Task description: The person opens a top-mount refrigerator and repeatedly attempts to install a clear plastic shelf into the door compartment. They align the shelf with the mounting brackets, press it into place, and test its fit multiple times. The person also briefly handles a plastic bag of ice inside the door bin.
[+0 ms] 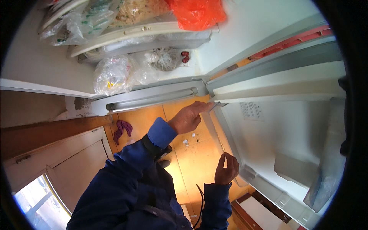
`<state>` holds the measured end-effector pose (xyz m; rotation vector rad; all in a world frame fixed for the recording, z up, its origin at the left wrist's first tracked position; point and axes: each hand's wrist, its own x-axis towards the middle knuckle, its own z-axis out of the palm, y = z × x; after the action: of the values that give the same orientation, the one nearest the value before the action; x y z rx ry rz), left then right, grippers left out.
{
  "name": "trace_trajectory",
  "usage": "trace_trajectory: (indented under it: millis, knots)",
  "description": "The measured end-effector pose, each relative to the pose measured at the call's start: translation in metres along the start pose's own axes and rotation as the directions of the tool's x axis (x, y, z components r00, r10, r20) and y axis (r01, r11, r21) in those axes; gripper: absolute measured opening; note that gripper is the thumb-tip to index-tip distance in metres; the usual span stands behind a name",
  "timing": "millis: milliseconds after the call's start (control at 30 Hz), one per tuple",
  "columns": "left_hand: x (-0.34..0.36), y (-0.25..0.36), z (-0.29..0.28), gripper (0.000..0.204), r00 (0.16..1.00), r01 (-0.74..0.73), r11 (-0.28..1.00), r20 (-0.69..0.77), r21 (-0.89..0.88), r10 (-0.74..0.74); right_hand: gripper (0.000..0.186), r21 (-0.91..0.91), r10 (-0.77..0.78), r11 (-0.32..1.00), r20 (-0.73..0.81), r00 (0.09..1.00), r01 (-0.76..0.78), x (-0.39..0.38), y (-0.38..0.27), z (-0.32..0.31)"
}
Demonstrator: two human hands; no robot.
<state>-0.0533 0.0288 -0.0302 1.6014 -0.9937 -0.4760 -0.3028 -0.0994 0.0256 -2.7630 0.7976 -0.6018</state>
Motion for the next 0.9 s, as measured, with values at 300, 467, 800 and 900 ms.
trace_trajectory:
  millis: [300,467,800,900]
  knots:
    - [-0.078,-0.034,0.012,0.048,0.958,0.279,0.960,-0.057,-0.033,-0.281,0.020,0.181,0.052,0.983,-0.065,0.997,-0.039,-0.064,0.006,-0.036]
    - [-0.186,-0.058,0.034,0.036,0.838,0.500,0.842,-0.132,-0.203,-0.529,0.006,0.277,0.271,0.920,0.063,0.961,-0.278,-0.141,0.046,-0.066]
    - [-0.359,-0.059,0.101,0.035,0.550,0.752,0.505,-0.018,-0.424,-0.835,0.068,0.841,0.710,-0.109,0.439,0.551,-0.530,-0.145,0.128,-0.051]
    - [-0.364,-0.045,0.099,0.039,0.487,0.803,0.444,0.009,-0.398,-0.873,0.064,0.826,0.726,-0.073,0.428,0.538,-0.558,-0.137,0.131,-0.044]
